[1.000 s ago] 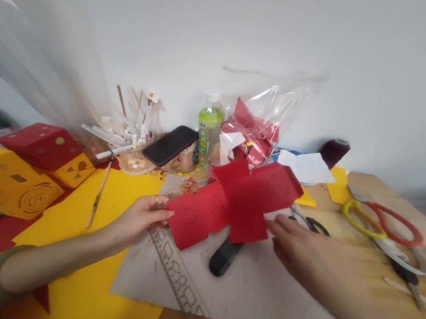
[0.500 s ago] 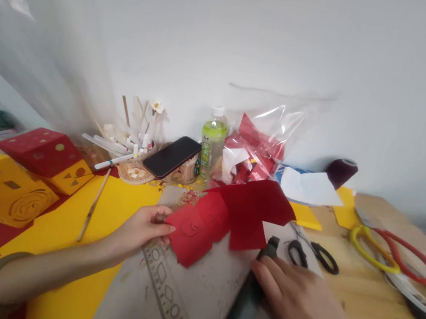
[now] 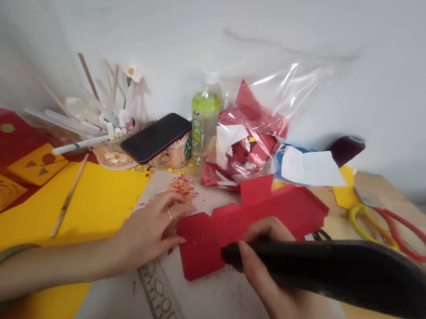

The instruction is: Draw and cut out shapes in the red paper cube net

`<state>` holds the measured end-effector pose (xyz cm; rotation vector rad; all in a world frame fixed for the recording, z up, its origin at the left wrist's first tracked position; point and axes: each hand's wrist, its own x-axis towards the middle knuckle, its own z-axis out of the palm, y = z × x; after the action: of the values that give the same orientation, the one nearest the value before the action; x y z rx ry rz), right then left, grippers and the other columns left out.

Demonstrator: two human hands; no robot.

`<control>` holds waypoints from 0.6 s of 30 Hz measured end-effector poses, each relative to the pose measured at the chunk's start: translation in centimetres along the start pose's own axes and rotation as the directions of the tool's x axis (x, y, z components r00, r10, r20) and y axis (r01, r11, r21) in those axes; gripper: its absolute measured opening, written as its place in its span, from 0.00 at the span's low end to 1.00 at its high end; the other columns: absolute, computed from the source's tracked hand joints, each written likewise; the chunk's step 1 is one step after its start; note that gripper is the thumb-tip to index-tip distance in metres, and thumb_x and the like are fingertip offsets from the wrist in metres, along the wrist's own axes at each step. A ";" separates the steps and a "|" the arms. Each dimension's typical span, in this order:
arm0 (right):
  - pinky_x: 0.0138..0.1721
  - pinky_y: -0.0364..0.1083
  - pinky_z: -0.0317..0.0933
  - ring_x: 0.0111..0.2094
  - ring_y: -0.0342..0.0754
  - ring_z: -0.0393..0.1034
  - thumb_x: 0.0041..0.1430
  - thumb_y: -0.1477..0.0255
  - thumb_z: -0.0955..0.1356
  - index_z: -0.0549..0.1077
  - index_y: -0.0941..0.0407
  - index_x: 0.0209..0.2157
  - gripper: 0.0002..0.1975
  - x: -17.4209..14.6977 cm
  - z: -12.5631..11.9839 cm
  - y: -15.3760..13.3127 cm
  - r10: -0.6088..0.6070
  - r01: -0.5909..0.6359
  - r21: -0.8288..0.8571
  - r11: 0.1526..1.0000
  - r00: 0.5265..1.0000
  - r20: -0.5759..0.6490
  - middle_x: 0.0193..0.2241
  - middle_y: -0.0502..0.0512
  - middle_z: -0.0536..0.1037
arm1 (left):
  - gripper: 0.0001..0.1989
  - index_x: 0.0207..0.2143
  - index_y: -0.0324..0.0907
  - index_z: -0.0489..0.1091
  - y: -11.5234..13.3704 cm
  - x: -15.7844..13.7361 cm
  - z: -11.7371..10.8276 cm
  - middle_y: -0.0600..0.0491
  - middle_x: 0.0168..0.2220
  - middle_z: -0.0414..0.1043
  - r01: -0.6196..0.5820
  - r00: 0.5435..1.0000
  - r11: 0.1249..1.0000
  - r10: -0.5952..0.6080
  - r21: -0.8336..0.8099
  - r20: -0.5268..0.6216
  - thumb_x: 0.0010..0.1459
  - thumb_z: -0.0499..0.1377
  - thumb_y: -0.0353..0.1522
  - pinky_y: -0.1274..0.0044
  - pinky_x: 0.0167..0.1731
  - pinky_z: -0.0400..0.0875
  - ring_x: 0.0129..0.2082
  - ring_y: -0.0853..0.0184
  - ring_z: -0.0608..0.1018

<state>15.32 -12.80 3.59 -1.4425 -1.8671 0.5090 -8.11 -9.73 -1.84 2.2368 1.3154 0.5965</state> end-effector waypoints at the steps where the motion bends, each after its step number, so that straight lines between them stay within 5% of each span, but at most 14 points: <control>1: 0.21 0.41 0.65 0.21 0.44 0.67 0.60 0.62 0.65 0.67 0.50 0.29 0.08 0.4 0.4 -0.2 -0.002 0.002 -0.002 1.000 1.000 0.026 0.20 0.45 0.70 | 0.18 0.49 0.44 0.70 -0.3 -0.1 0.0 0.47 0.48 0.69 -0.118 0.993 0.987 0.116 0.110 0.022 0.56 0.60 0.26 0.63 0.45 0.68 0.49 0.55 0.69; 4: 0.31 0.45 0.70 0.28 0.47 0.72 0.61 0.64 0.63 0.68 0.50 0.31 0.07 0.9 1.3 0.1 -0.018 0.020 -0.010 1.000 0.987 0.160 0.26 0.48 0.75 | 0.13 0.45 0.45 0.72 -1.2 -0.4 0.2 0.50 0.41 0.73 -0.368 0.930 0.889 0.346 0.273 0.126 0.64 0.52 0.27 0.70 0.38 0.70 0.41 0.60 0.72; 8: 0.24 0.46 0.70 0.23 0.47 0.71 0.62 0.67 0.61 0.67 0.51 0.29 0.08 1.3 1.8 0.4 -0.017 0.019 -0.004 1.000 0.966 0.257 0.22 0.48 0.74 | 0.16 0.47 0.45 0.71 -1.6 -0.6 0.4 0.50 0.39 0.73 -0.452 0.892 0.835 0.420 0.314 0.165 0.69 0.45 0.32 0.73 0.34 0.69 0.37 0.62 0.73; 10: 0.21 0.45 0.69 0.21 0.46 0.71 0.61 0.68 0.62 0.67 0.50 0.28 0.08 1.4 2.0 0.3 -0.038 0.040 0.001 0.999 0.964 0.261 0.21 0.48 0.75 | 0.15 0.45 0.45 0.72 -1.6 -0.6 0.5 0.51 0.37 0.73 -0.437 0.900 0.857 0.411 0.275 0.149 0.69 0.46 0.33 0.73 0.33 0.68 0.36 0.63 0.74; 15: 0.19 0.44 0.69 0.22 0.48 0.74 0.61 0.71 0.62 0.71 0.50 0.31 0.08 1.3 2.6 0.7 -0.095 0.112 -0.055 0.992 0.964 0.248 0.22 0.49 0.77 | 0.13 0.38 0.44 0.72 -1.2 -0.3 0.4 0.55 0.31 0.71 -0.190 0.973 0.974 0.170 0.123 0.159 0.64 0.54 0.42 0.78 0.29 0.65 0.30 0.68 0.74; 18: 0.17 0.42 0.67 0.21 0.48 0.74 0.61 0.72 0.62 0.71 0.49 0.32 0.07 1.1 2.8 1.2 -0.126 0.161 -0.150 0.976 0.968 0.216 0.22 0.48 0.77 | 0.12 0.44 0.47 0.71 -1.2 -0.3 0.4 0.54 0.35 0.72 -0.281 0.953 0.941 0.251 0.189 0.170 0.67 0.51 0.38 0.78 0.30 0.65 0.33 0.67 0.73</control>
<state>13.93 -11.09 1.29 -1.3896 -2.2065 0.4540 -8.86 -9.50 -2.92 2.6046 1.0540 0.3920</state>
